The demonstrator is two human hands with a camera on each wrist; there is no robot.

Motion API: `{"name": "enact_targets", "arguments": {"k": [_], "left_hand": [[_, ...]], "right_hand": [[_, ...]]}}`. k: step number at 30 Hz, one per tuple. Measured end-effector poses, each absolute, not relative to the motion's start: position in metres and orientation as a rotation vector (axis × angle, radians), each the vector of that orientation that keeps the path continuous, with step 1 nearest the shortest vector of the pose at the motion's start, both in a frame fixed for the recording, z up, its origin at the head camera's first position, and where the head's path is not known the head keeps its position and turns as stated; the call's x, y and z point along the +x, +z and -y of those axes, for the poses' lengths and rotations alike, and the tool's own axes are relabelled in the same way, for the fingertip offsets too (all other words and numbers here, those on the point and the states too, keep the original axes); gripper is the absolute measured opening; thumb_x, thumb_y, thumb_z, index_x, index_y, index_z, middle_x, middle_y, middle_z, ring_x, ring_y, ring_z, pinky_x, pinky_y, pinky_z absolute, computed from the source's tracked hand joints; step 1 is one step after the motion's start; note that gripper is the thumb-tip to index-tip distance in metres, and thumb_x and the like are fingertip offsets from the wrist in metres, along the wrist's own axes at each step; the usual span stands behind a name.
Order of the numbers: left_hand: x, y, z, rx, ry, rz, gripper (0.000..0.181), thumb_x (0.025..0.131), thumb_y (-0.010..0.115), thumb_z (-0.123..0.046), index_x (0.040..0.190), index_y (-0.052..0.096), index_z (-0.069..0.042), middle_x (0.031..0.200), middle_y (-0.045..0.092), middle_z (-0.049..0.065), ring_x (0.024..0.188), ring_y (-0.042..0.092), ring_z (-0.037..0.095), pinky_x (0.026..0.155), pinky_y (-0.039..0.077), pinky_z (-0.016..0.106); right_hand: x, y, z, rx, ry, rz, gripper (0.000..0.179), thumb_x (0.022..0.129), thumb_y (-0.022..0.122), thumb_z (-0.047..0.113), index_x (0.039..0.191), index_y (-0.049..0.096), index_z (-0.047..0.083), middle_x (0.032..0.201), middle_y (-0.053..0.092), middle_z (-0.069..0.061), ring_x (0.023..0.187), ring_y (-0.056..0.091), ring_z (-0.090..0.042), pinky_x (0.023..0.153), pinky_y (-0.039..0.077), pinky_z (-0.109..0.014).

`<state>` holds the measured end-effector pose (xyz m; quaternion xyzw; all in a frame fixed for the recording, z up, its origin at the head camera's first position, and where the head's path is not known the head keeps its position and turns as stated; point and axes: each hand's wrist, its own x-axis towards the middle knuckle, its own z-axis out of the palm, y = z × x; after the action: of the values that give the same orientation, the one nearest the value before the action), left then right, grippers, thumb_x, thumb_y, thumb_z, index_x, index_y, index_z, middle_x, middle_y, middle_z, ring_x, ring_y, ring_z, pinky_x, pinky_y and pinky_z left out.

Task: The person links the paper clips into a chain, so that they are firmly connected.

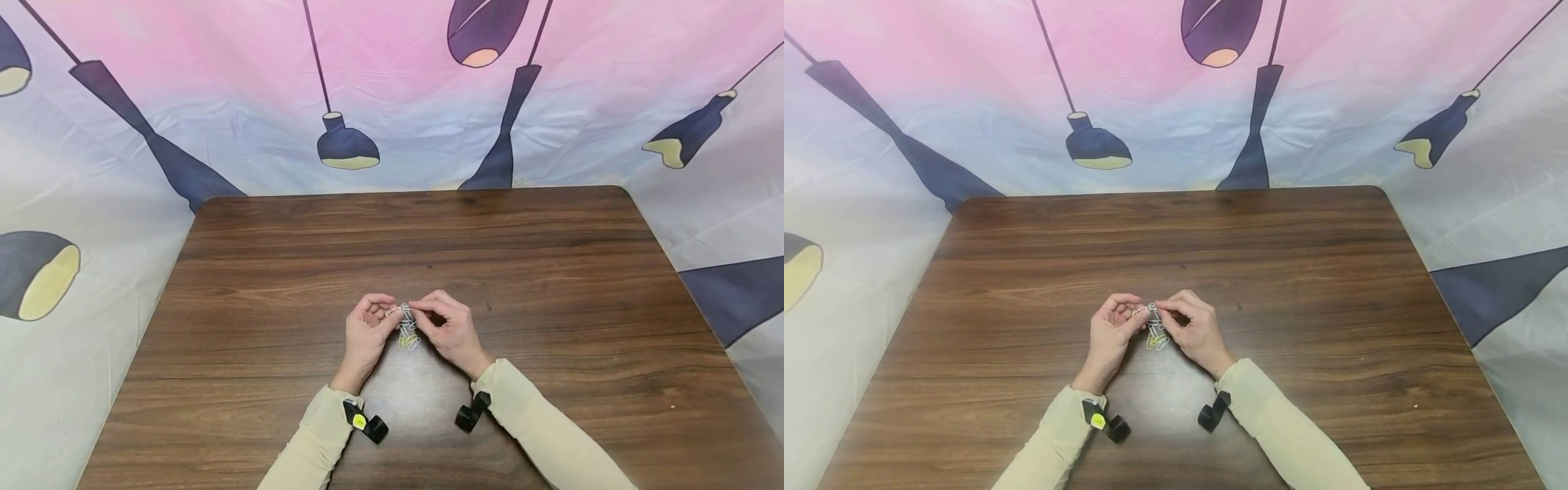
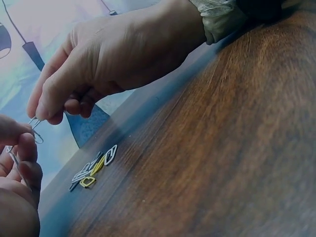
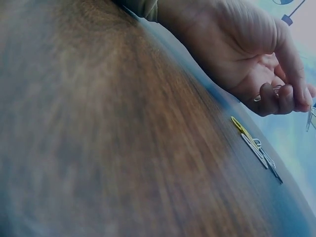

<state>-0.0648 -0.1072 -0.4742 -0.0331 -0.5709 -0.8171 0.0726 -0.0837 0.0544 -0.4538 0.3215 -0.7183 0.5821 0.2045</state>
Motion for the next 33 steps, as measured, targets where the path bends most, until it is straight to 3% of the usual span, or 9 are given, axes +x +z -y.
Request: {"name": "enact_targets", "arguments": {"k": [7, 10, 14, 18, 22, 27, 33], "left_hand": [[-0.064, -0.475, 0.108, -0.121, -2.425, 1.748, 0.029, 0.081, 0.066, 0.015, 0.106, 0.052, 0.021, 0.082, 0.06, 0.005, 0.069, 0.058, 0.007, 0.062, 0.047, 0.015], [-0.063, -0.475, 0.109, -0.098, -2.42, 1.803, 0.026, 0.087, 0.066, 0.005, 0.107, 0.057, 0.018, 0.071, 0.057, 0.0, 0.059, 0.05, 0.005, 0.052, 0.04, 0.016], [-0.062, -0.474, 0.109, -0.079, -2.36, 1.987, 0.027, 0.095, 0.063, -0.01, 0.109, 0.063, 0.012, 0.052, 0.047, -0.005, 0.045, 0.04, 0.005, 0.042, 0.031, 0.017], [-0.062, -0.473, 0.109, -0.083, -2.328, 2.14, 0.026, 0.096, 0.061, -0.011, 0.106, 0.065, 0.013, 0.045, 0.043, -0.003, 0.038, 0.037, 0.007, 0.038, 0.028, 0.018], [-0.061, -0.471, 0.11, -0.126, -2.377, 2.077, 0.024, 0.096, 0.062, -0.007, 0.099, 0.062, 0.017, 0.051, 0.052, 0.007, 0.038, 0.042, 0.009, 0.036, 0.032, 0.019], [-0.064, -0.479, 0.111, -0.098, -2.456, 1.829, 0.027, 0.094, 0.065, -0.011, 0.093, 0.059, 0.015, 0.077, 0.063, 0.03, 0.048, 0.057, 0.015, 0.041, 0.045, 0.025], [-0.066, -0.478, 0.113, 0.054, -2.532, 1.605, 0.011, 0.094, 0.063, -0.007, 0.089, 0.065, 0.003, 0.077, 0.067, 0.016, 0.058, 0.061, 0.016, 0.053, 0.051, 0.025]], "right_hand": [[-0.086, -0.456, -0.054, 0.776, 1.557, 1.962, 0.023, 0.075, 0.068, -0.022, 0.093, 0.071, -0.008, 0.083, 0.066, -0.016, 0.074, 0.063, -0.027, 0.06, 0.05, -0.04], [-0.087, -0.456, -0.054, 0.757, 1.558, 1.949, 0.023, 0.076, 0.068, -0.02, 0.094, 0.071, -0.006, 0.085, 0.067, -0.016, 0.076, 0.063, -0.026, 0.063, 0.051, -0.039], [-0.086, -0.457, -0.054, 0.809, 1.587, 1.931, 0.025, 0.077, 0.067, -0.021, 0.096, 0.07, -0.005, 0.087, 0.066, -0.015, 0.078, 0.063, -0.024, 0.068, 0.051, -0.028], [-0.086, -0.457, -0.054, 0.864, 1.617, 1.912, 0.029, 0.076, 0.067, -0.023, 0.097, 0.07, -0.004, 0.088, 0.066, -0.015, 0.078, 0.062, -0.022, 0.071, 0.049, -0.02], [-0.09, -0.471, -0.056, 0.877, 1.638, 1.939, 0.027, 0.08, 0.067, -0.018, 0.102, 0.069, -0.002, 0.091, 0.066, -0.012, 0.08, 0.062, -0.02, 0.072, 0.049, -0.021], [-0.096, -0.492, -0.063, 0.807, 1.555, 2.213, 0.02, 0.089, 0.064, 0.0, 0.108, 0.069, 0.005, 0.092, 0.064, -0.002, 0.084, 0.056, -0.013, 0.077, 0.043, -0.026], [-0.095, -0.493, -0.065, 0.737, 1.224, 2.587, 0.02, 0.075, 0.069, 0.014, 0.094, 0.072, 0.018, 0.09, 0.058, 0.01, 0.086, 0.043, -0.011, 0.08, 0.029, -0.037]]}}
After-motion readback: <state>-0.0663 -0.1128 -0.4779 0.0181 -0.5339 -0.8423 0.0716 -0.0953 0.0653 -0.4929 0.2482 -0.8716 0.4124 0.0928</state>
